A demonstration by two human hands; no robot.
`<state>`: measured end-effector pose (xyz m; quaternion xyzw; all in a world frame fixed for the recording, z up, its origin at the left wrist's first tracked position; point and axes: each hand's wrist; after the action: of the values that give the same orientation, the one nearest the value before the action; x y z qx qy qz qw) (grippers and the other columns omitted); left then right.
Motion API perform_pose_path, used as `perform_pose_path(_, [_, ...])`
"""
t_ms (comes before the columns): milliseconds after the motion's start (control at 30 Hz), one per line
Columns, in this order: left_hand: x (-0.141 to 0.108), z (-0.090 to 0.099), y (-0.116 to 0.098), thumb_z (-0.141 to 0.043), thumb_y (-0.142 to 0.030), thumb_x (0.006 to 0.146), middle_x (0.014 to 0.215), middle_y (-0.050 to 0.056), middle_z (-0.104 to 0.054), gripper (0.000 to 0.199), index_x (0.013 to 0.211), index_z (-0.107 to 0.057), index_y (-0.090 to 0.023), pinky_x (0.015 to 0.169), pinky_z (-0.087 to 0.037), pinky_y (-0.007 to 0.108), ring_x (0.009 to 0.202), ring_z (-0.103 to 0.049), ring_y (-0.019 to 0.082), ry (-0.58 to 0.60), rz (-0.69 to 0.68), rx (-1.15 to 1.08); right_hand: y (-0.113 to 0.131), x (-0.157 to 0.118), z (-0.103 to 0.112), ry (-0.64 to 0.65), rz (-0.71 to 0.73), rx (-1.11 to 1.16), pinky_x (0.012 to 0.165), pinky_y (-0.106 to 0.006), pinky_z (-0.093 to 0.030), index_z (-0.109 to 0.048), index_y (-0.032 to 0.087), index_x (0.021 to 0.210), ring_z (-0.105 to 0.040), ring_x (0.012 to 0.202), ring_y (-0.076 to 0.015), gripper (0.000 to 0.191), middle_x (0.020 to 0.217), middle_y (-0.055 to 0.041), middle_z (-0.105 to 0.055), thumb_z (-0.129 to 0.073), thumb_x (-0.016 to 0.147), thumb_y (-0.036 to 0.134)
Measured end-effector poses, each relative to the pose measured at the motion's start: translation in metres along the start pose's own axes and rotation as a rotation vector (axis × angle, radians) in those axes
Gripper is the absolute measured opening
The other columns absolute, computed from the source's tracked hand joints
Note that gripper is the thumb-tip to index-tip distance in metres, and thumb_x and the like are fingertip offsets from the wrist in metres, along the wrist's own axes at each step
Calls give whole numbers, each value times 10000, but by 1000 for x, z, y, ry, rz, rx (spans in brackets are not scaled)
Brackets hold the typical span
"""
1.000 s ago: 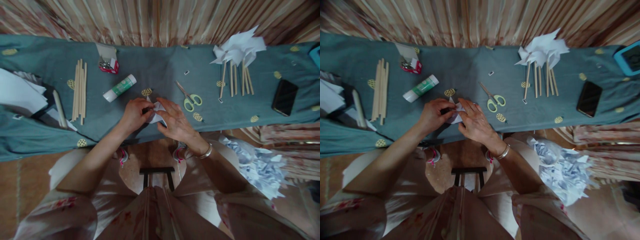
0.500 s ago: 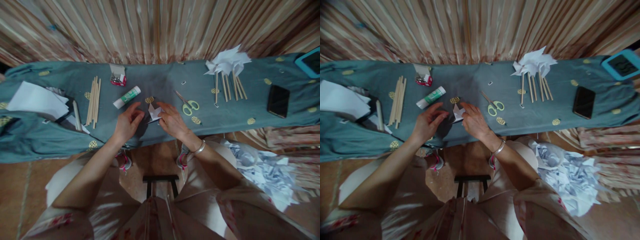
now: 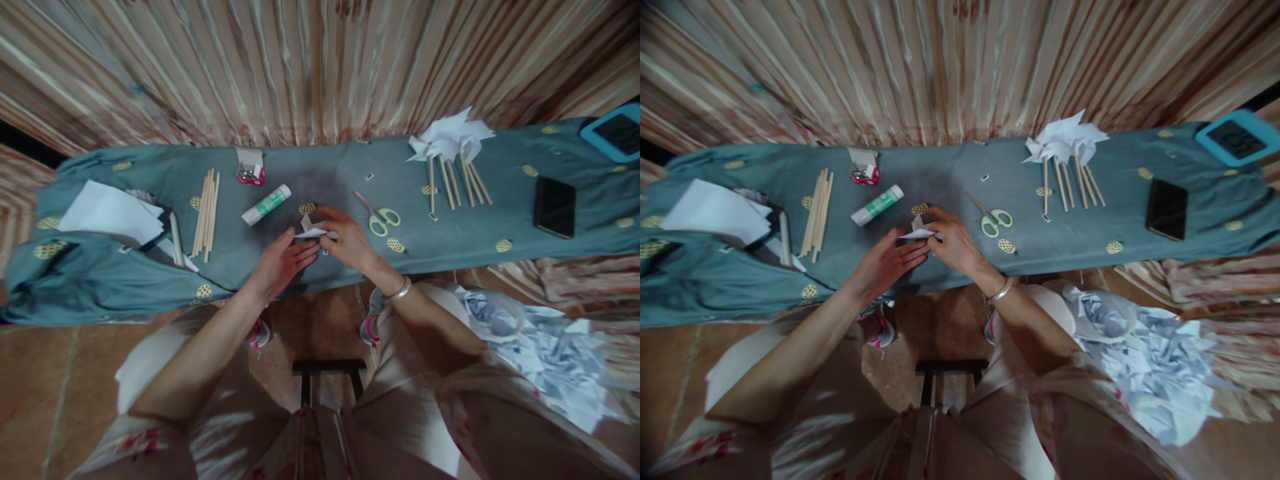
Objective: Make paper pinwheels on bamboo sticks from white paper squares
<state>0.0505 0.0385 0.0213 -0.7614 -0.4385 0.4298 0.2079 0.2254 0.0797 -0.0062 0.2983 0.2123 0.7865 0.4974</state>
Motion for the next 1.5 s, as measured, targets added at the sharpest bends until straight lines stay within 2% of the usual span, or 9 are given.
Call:
perform_pose_path(133, [5, -1, -2, -651, -589, 803, 997, 138, -730, 476, 1051, -579, -190, 1017, -470, 435, 1044, -687, 262, -32, -19, -2, 8, 4, -1, 12, 28, 1, 1070, -435, -464, -747, 217, 969, -585, 1248, -234, 312, 1331, -72, -638, -534, 766, 115])
perform_pose_path(333, [7, -1, -6, -619, -513, 844, 903, 106, -744, 378, 1010, -618, -174, 977, -498, 404, 937, -707, 232, -74, -83, -3, 23, 4, 1, -13, 90, -51, 1087, -464, -435, -729, 215, 969, -535, 1289, -246, 292, 1369, -64, -605, -515, 800, 110])
perform_pose_path(467, [8, -2, -11, -711, -464, 765, 869, 70, -742, 370, 983, -655, -170, 895, -522, 363, 859, -703, 210, -103, -180, 49, 34, 2, 1, -33, 169, -145, 1088, -495, -406, -702, 170, 1010, -487, 1316, -279, 269, 1442, -124, -523, -486, 858, 122])
perform_pose_path(567, [10, -2, -16, -778, -409, 686, 919, 42, -741, 414, 1008, -661, -177, 799, -528, 319, 827, -688, 190, -149, -313, 104, 42, 0, 2, -47, 248, -187, 1076, -523, -396, -650, 169, 1140, -426, 1362, -304, 280, 1492, -154, -453, -520, 898, 221])
perform_pose_path(667, [13, -1, -21, -830, -331, 615, 901, 18, -738, 501, 1063, -652, -193, 765, -513, 298, 796, -678, 178, -205, -427, 156, 48, -1, 3, -39, 298, -197, 1081, -556, -374, -568, 181, 1272, -355, 1413, -325, 418, 1540, -175, -377, -585, 888, 347])
perform_pose_path(767, [14, 0, -24, -851, -276, 569, 839, 2, -731, 533, 1058, -653, -201, 768, -509, 295, 747, -668, 161, -232, -487, 175, 50, -2, 4, -53, 316, -206, 1092, -558, -363, -527, 180, 1322, -332, 1430, -332, 510, 1559, -187, -339, -609, 876, 414])
perform_pose_path(1100, [16, 1, -26, -820, -253, 589, 786, -13, -727, 499, 1064, -680, -194, 714, -508, 290, 671, -647, 147, -253, -516, 240, 51, -4, 4, -128, 255, -66, 1131, -544, -360, -583, 219, 1291, -332, 1441, -316, 487, 1543, -138, -378, -595, 881, 482])
perform_pose_path(1400, [17, -2, -25, -789, -206, 582, 743, -30, -707, 479, 1048, -680, -214, 702, -508, 296, 686, -650, 162, -257, -490, 234, 52, -4, 6, -157, 224, -3, 1135, -532, -370, -636, 190, 1202, -368, 1423, -313, 405, 1546, -153, -372, -558, 907, 455])
perform_pose_path(1500, [19, -1, -25, -780, -200, 579, 744, -32, -709, 473, 1042, -685, -212, 700, -509, 289, 682, -651, 155, -253, -504, 235, 54, -4, 7, -164, 230, 6, 1136, -535, -367, -638, 214, 1186, -372, 1421, -307, 369, 1533, -136, -395, -566, 906, 442])
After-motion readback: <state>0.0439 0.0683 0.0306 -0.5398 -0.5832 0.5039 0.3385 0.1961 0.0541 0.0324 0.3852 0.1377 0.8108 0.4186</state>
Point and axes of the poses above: each hand's wrist, its own x-axis towards the middle knuckle, its own z-axis out of the back of the hand, y = z × x
